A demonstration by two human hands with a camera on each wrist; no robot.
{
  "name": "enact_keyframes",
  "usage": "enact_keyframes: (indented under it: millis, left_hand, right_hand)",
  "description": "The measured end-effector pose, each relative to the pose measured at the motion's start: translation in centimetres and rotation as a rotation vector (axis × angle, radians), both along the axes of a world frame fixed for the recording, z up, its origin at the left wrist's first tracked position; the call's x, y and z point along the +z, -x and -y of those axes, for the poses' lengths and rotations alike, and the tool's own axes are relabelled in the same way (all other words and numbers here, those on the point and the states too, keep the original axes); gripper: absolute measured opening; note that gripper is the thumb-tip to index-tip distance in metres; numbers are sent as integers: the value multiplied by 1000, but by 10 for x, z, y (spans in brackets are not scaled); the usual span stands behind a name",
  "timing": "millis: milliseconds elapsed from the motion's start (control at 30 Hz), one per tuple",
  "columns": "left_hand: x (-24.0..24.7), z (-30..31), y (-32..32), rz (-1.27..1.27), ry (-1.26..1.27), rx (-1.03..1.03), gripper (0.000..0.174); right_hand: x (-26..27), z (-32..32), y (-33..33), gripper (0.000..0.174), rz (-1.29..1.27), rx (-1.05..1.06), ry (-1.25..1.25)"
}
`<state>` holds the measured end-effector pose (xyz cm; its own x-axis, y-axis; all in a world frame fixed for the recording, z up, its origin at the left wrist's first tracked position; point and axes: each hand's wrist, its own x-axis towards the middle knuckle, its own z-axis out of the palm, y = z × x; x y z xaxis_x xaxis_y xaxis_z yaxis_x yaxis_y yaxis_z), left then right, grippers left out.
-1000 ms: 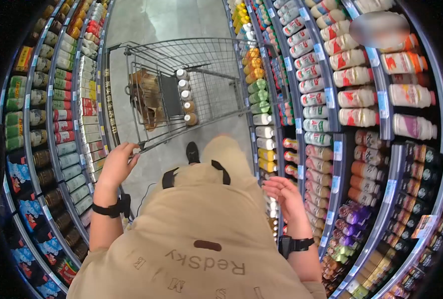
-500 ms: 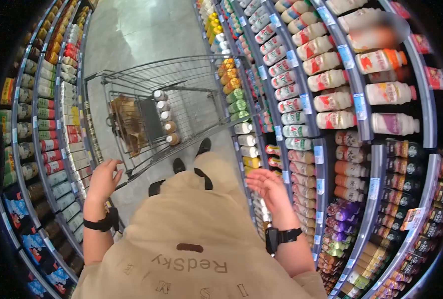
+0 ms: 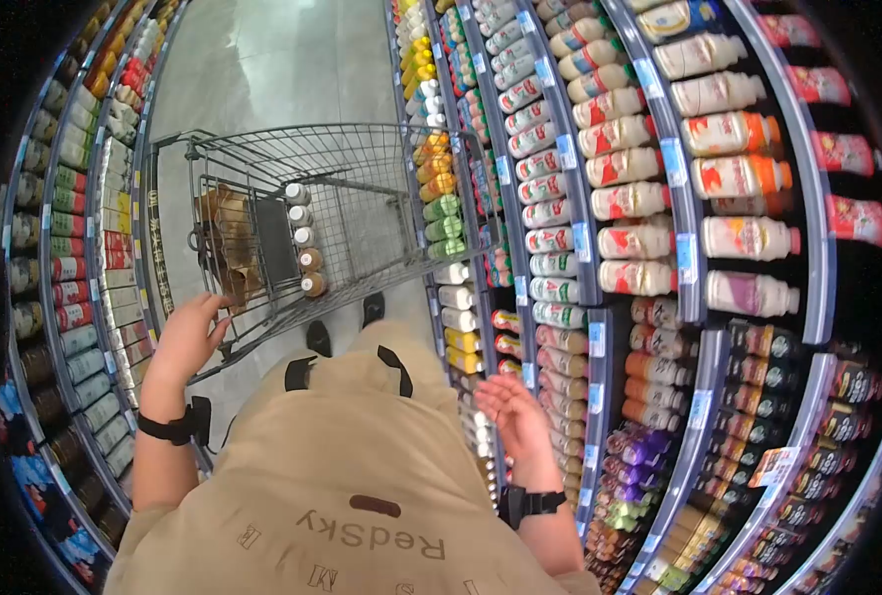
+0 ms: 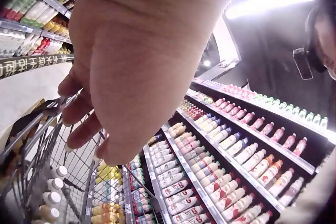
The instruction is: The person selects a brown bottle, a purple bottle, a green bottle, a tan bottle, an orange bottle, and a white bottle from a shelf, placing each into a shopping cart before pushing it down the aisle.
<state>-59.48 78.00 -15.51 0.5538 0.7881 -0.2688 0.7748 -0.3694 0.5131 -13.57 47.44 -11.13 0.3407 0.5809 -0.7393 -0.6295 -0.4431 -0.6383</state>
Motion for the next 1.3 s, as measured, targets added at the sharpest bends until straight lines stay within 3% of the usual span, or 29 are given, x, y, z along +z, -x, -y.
enact_keyframes:
  millis: [367,433,500,733,800,867,967,1167,1300]
  left_hand:
    - [-30,22,17,43,-54,11,21]
    - [-21,29,24,115,33,47,22]
    - [-10,34,25,287,268,232,24]
    - [-20,49,40,281,163,282,21]
    - [-25,52,34,378,177,267,19]
    - [-20,47,24,322,269,261,21]
    - [-41,38,4,300,399,247,24]
    - [-120,5,-57,123,407,71,25]
    - [-176,-21,-95,-37,490,39,28]
  right_hand:
    - [27,-26,-11,49,84,72,58]
    - [23,-31,-8,49,97,87,61]
    - [19,-36,-7,50,52,139,19]
    - [20,-84,-5,52,93,234,66]
    - [17,-103,-7,51,110,294,36]
    - [13,-128,2,51,107,340,50]
    - [-13,-161,9,49,71,383,94]
    - [-91,-264,41,39,-16,706,121]
    - [-206,-343,54,39,-116,858,145]
